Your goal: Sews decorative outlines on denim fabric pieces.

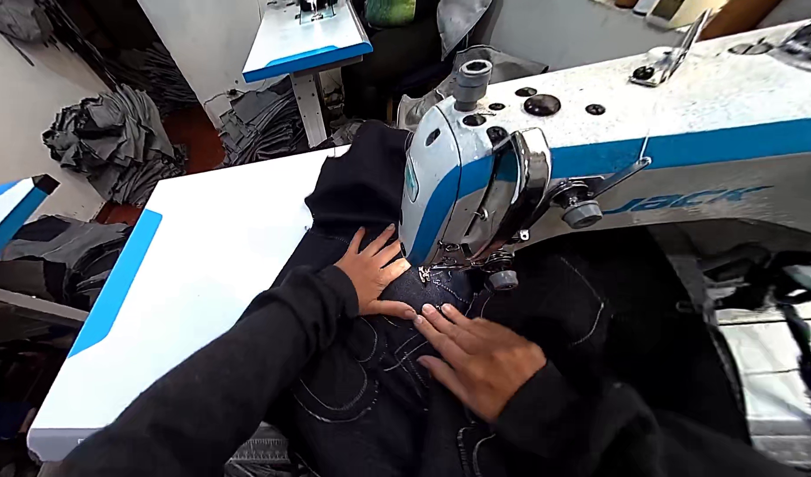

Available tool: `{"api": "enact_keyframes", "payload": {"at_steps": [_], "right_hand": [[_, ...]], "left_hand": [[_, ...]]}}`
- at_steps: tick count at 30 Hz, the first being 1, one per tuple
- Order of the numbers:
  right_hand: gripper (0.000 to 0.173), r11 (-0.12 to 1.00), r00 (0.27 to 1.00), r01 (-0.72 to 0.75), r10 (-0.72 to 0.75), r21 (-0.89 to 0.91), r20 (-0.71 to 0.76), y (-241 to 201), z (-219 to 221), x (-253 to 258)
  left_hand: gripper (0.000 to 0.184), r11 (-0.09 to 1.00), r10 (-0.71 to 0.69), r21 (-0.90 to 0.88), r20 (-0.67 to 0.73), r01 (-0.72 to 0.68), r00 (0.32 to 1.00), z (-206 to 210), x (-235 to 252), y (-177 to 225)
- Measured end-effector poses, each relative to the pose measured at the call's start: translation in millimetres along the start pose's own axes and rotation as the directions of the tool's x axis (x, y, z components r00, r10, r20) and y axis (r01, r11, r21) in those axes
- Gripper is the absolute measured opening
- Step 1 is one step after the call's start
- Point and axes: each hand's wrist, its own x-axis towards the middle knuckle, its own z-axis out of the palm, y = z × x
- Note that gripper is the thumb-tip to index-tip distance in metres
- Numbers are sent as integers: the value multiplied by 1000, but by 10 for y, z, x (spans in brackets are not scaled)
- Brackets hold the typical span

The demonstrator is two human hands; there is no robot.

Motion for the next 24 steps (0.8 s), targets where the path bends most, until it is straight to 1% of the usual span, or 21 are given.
{"api": "enact_keyframes", "payload": {"at_steps": [1,3,7,9,15,20,24], "right_hand": [[53,997,998,-65,64,-47,-18,-153,32,20],[54,981,988,-153,148,-119,-44,-343,65,57],[52,966,982,-184,175,-184,-67,-442,66,57],[51,967,984,-175,164,-184,-73,-442,61,53],[50,979,991,-126,117,-162,-63,-346,22,25],[50,980,993,-108,100,-165,-55,-308,33,36],[49,987,996,-80,74,-136,-50,-190,34,59]], "left_hand": [[87,998,64,1,17,-64,998,-17,34,-83],[89,990,141,-2,57,-141,988,-52,92,-180],[89,980,197,-1,66,-197,978,-38,138,-254],[91,983,184,4,77,-185,980,-45,124,-241],[95,985,169,31,8,-169,986,16,97,-214],[91,990,141,20,33,-142,989,-16,88,-210],[89,997,76,21,34,-77,996,-26,86,-194]]}}
